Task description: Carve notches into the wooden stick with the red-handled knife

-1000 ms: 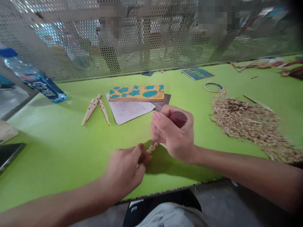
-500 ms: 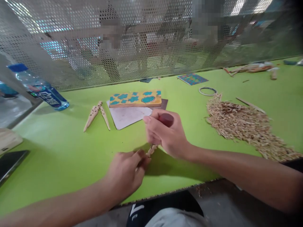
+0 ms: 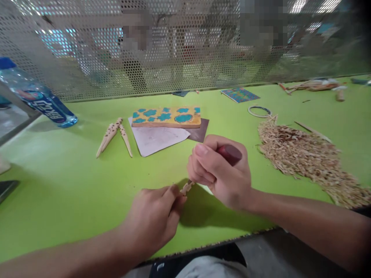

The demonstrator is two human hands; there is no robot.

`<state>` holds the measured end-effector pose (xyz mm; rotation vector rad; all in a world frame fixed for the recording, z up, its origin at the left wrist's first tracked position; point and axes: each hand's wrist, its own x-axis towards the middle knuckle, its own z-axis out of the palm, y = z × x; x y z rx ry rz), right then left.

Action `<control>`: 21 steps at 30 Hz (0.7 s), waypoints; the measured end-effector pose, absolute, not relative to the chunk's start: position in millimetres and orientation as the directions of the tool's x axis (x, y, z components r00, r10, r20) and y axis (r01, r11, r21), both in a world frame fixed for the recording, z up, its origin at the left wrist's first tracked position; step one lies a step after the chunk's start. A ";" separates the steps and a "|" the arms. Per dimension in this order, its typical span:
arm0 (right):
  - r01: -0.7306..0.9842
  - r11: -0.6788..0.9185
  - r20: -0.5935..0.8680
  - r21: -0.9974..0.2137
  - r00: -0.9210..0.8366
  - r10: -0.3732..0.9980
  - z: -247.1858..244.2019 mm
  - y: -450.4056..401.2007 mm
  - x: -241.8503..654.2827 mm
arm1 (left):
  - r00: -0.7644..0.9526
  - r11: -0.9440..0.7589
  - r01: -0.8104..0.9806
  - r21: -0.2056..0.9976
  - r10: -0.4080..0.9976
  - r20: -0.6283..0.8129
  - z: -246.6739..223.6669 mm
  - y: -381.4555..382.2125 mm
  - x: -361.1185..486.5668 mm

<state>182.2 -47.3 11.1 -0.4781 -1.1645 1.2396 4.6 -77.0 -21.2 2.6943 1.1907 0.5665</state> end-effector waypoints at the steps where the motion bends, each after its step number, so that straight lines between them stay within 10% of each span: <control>1: -0.472 0.323 0.418 -0.820 -0.109 0.902 10.5 -47.2 182.3 | 0.615 -0.678 0.683 0.272 0.734 0.287 -21.3 -77.1 4.7; 21: -0.314 0.344 0.358 -0.885 0.015 0.934 17.0 -67.9 176.0 | 0.692 -0.697 0.687 0.206 0.714 0.105 -10.4 -80.8 11.5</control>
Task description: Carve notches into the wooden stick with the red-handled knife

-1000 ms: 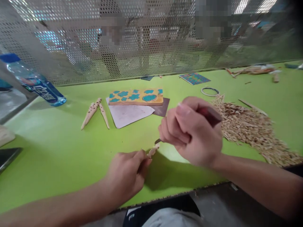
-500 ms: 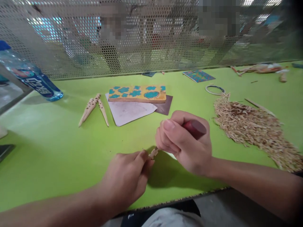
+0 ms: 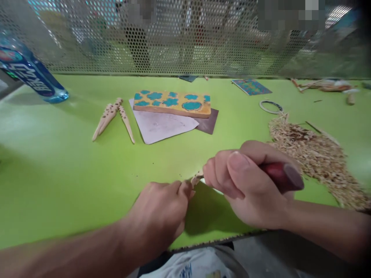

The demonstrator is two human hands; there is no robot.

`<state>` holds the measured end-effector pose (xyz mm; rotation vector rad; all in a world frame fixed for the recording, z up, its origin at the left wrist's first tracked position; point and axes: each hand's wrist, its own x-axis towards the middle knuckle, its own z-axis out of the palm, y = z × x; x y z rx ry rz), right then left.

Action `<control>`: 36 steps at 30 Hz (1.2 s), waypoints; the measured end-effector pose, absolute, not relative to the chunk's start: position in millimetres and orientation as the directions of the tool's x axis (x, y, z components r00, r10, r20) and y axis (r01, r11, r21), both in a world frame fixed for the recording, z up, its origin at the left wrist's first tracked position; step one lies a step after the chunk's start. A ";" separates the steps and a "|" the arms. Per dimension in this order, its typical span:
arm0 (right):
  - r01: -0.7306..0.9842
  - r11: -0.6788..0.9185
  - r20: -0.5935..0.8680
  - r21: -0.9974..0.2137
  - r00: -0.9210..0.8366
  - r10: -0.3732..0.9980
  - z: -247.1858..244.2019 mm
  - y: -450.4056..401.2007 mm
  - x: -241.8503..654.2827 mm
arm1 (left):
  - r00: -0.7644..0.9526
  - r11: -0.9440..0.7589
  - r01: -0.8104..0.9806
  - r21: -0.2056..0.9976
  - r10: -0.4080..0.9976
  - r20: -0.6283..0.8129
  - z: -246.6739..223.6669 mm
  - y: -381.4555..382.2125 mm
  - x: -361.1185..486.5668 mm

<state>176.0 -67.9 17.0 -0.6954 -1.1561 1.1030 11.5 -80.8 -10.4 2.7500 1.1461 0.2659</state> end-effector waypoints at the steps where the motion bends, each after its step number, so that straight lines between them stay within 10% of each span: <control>1: -0.307 0.340 0.353 -0.889 0.015 0.936 17.2 -68.5 176.4 | 0.696 -0.701 0.685 0.198 0.710 0.103 -9.9 -80.3 11.6; 36: -0.496 0.234 0.296 -0.836 -0.051 0.954 27.9 -52.3 186.6 | 0.646 -0.752 0.612 0.246 0.654 0.394 -20.1 -80.9 9.8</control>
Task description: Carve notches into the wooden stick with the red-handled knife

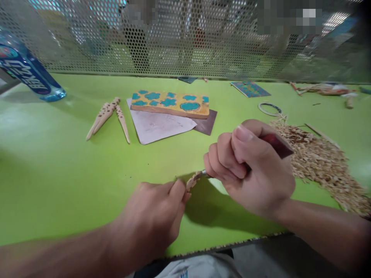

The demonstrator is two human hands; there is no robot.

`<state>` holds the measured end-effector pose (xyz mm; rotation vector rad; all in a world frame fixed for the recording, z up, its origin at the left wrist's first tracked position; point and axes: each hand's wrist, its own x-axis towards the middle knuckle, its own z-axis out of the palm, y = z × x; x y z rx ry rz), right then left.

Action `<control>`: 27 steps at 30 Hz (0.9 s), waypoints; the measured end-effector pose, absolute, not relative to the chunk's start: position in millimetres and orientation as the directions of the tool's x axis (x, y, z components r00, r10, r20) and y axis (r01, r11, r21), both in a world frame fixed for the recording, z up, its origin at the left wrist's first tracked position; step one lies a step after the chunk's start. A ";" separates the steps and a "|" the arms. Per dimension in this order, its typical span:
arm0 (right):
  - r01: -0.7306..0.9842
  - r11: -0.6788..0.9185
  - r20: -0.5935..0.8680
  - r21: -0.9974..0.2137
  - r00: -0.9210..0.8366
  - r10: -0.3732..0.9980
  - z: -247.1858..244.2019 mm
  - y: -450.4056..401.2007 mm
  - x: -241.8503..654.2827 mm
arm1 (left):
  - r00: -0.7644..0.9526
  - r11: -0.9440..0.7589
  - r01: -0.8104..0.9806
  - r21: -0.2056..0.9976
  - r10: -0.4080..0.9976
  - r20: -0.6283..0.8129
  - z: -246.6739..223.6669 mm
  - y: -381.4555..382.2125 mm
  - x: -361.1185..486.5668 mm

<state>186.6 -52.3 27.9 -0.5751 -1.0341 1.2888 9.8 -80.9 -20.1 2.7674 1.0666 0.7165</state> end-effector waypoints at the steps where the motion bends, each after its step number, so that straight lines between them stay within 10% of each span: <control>1: -0.492 0.236 0.295 -0.838 -0.045 0.954 28.1 -52.7 186.6 | 0.645 -0.752 0.609 0.253 0.655 0.393 -20.3 -80.7 9.9; 27: -0.315 0.454 0.482 -0.833 -0.014 0.876 6.4 -57.3 172.1 | 0.628 -0.660 0.715 0.230 0.751 0.203 -14.7 -79.0 7.0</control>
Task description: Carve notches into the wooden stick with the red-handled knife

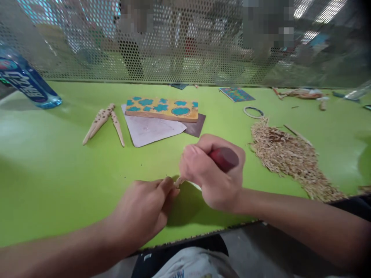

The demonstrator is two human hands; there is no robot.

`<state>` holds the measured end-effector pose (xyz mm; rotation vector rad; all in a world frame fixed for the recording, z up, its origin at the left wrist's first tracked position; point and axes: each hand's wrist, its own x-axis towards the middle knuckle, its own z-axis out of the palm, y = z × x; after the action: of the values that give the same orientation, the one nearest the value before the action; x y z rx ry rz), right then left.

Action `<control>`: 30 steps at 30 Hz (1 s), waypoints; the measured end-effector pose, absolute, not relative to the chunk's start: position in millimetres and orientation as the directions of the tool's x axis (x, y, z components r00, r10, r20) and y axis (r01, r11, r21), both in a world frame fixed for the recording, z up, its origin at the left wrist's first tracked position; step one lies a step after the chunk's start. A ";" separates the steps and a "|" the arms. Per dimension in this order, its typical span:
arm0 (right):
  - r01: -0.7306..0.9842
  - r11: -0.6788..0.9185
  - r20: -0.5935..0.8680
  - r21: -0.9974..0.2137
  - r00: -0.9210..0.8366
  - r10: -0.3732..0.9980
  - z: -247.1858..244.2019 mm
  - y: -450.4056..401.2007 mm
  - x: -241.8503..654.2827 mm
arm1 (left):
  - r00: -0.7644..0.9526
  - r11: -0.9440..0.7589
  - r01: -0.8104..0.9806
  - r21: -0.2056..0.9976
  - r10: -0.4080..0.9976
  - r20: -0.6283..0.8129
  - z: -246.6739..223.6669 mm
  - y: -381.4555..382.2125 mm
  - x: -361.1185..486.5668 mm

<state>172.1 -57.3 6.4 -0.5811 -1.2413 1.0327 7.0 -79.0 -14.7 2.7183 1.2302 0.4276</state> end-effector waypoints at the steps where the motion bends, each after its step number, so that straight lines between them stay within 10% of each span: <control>1: -0.334 0.425 0.455 -0.841 -0.012 0.891 7.5 -53.0 172.3 | 0.632 -0.669 0.711 0.217 0.743 0.221 -13.7 -78.5 7.5; 6: -0.488 0.241 0.300 -0.839 -0.047 0.953 20.3 -34.8 183.3 | 0.673 -0.724 0.664 0.188 0.688 0.272 -12.9 -77.3 7.7; 30: -0.414 0.316 0.353 -0.854 -0.014 0.936 24.4 -56.6 183.8 | 0.636 -0.691 0.677 0.251 0.722 0.273 -18.1 -78.9 9.1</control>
<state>183.8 -56.6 24.4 -0.6091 -1.1056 1.1815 9.1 -78.9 -18.1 2.7266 1.1717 0.5380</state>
